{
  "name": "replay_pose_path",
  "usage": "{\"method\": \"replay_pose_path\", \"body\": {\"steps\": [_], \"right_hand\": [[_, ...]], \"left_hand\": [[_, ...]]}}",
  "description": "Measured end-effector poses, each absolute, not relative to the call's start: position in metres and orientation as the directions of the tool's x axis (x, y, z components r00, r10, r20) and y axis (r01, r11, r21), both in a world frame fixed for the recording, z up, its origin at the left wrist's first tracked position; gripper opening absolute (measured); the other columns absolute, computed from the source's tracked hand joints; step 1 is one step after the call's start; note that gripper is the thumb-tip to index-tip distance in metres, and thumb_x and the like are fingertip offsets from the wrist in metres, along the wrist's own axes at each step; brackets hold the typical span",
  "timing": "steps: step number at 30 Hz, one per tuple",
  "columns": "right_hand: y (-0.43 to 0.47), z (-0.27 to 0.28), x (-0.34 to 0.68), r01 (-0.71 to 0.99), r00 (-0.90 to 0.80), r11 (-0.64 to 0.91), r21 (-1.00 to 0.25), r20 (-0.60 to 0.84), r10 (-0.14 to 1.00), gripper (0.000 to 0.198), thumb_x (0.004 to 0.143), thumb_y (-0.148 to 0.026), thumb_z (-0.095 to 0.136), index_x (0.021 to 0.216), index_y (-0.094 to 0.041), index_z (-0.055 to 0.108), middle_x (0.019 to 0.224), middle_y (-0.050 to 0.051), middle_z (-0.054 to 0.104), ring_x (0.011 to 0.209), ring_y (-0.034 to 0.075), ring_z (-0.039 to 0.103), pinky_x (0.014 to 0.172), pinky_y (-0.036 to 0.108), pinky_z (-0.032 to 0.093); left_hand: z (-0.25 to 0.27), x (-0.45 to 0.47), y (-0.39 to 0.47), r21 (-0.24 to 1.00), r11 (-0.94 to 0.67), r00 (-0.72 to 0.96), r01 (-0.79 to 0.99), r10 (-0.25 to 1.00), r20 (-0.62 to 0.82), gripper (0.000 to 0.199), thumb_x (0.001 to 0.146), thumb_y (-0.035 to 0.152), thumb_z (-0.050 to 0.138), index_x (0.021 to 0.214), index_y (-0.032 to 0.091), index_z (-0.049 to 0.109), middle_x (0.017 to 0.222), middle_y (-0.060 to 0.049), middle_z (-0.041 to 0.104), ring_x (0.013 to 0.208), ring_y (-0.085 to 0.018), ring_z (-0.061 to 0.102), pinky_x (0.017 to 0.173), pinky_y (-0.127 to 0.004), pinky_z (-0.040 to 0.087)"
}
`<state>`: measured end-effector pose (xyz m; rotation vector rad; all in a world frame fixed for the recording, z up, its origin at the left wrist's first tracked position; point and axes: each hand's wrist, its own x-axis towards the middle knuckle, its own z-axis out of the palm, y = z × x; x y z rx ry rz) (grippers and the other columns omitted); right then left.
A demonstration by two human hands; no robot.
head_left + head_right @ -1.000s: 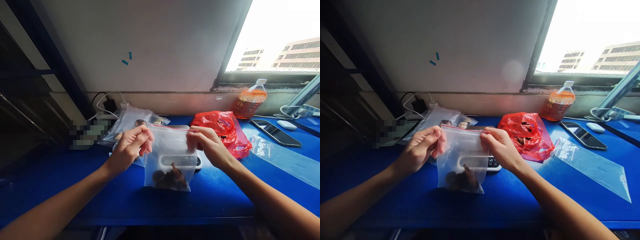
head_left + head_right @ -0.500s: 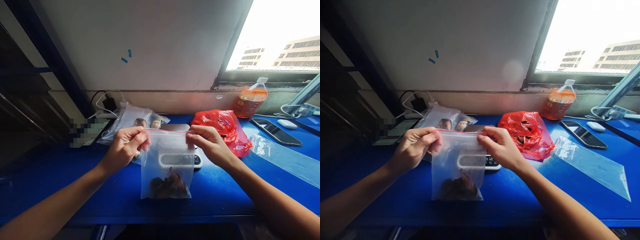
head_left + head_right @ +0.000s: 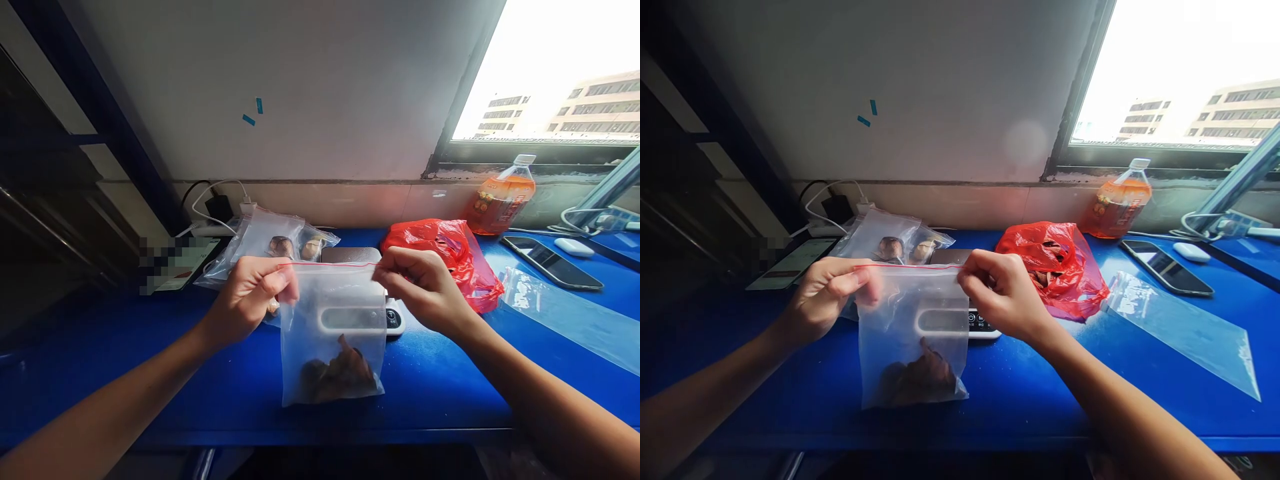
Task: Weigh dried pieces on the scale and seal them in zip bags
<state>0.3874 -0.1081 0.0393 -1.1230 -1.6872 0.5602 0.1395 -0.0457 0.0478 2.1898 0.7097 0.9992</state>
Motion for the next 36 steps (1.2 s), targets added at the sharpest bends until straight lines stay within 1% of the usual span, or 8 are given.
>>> {"method": "replay_pose_path", "body": {"steps": [6,12,16,21,25,28,32,36], "right_hand": [[-0.1071,0.0363,0.3902,0.406,-0.149,0.500,-0.765,0.485,0.862,0.024,0.088,-0.031,0.058,0.071,-0.015,0.063,0.062,-0.001,0.055,0.056,0.010,0.045,0.050,0.024,0.033],[-0.1080,0.0365,0.3851,0.461,-0.166,0.548,-0.698,0.539,0.826,0.014,0.080,-0.016,0.055,0.068,-0.016,0.061,0.060,-0.002,0.057,0.055,0.009,0.044,0.050,0.023,0.033],[-0.1096,0.0380,0.3839,0.476,-0.193,0.596,-0.646,0.585,0.788,0.015,0.078,-0.011,0.053,0.065,-0.017,0.058,0.059,-0.003,0.055,0.055,0.009,0.044,0.049,0.023,0.033],[-0.1061,0.0379,0.3852,0.528,-0.133,0.596,-0.604,0.635,0.761,0.020,0.088,-0.023,0.059,0.069,-0.016,0.061,0.059,-0.003,0.055,0.053,0.008,0.044,0.050,0.024,0.032],[-0.1015,0.0369,0.3893,0.558,-0.055,0.570,-0.603,0.659,0.750,0.022,0.090,-0.029,0.061,0.072,-0.017,0.063,0.062,-0.001,0.057,0.057,0.010,0.048,0.054,0.025,0.037],[-0.1007,0.0355,0.3901,0.571,-0.045,0.570,-0.591,0.671,0.740,0.016,0.088,-0.023,0.059,0.074,-0.018,0.063,0.066,0.000,0.060,0.061,0.011,0.051,0.057,0.026,0.040],[-0.1019,0.0325,0.3860,0.565,-0.032,0.588,-0.579,0.696,0.717,0.014,0.081,-0.013,0.056,0.070,-0.019,0.060,0.065,-0.001,0.060,0.059,0.011,0.051,0.056,0.025,0.040],[-0.1028,0.0316,0.3839,0.536,-0.014,0.599,-0.595,0.703,0.711,0.014,0.079,-0.011,0.056,0.069,-0.019,0.060,0.062,-0.003,0.059,0.057,0.010,0.049,0.055,0.025,0.039]], "left_hand": [[0.0503,0.1424,-0.0480,0.647,-0.716,0.619,0.263,0.639,0.456,0.034,0.093,0.027,0.044,0.064,0.019,0.060,0.056,0.000,0.059,0.051,-0.011,0.052,0.053,-0.023,0.042],[0.0500,0.1441,-0.0494,0.623,-0.709,0.617,0.331,0.662,0.426,0.034,0.091,0.029,0.044,0.066,0.019,0.064,0.056,0.000,0.060,0.053,-0.013,0.054,0.051,-0.023,0.041],[0.0506,0.1451,-0.0495,0.619,-0.716,0.593,0.321,0.662,0.458,0.029,0.090,0.028,0.047,0.069,0.019,0.066,0.058,0.000,0.060,0.055,-0.013,0.056,0.053,-0.023,0.042],[0.0532,0.1413,-0.0456,0.596,-0.731,0.554,0.332,0.662,0.504,0.029,0.090,0.028,0.049,0.067,0.019,0.064,0.055,0.001,0.059,0.050,-0.012,0.053,0.050,-0.023,0.039],[0.0554,0.1380,-0.0438,0.610,-0.710,0.510,0.352,0.691,0.512,0.030,0.091,0.029,0.050,0.066,0.019,0.064,0.056,0.001,0.059,0.048,-0.012,0.052,0.048,-0.023,0.039],[0.0555,0.1389,-0.0449,0.629,-0.694,0.522,0.350,0.702,0.484,0.030,0.091,0.030,0.050,0.068,0.019,0.065,0.057,0.001,0.060,0.049,-0.012,0.053,0.048,-0.023,0.040],[0.0537,0.1418,-0.0464,0.610,-0.720,0.576,0.330,0.666,0.474,0.027,0.089,0.028,0.049,0.069,0.019,0.065,0.059,0.000,0.061,0.054,-0.013,0.055,0.051,-0.023,0.041],[0.0506,0.1414,-0.0458,0.608,-0.724,0.579,0.326,0.661,0.477,0.026,0.089,0.029,0.050,0.072,0.019,0.067,0.061,0.000,0.062,0.056,-0.013,0.056,0.051,-0.023,0.041]]}}
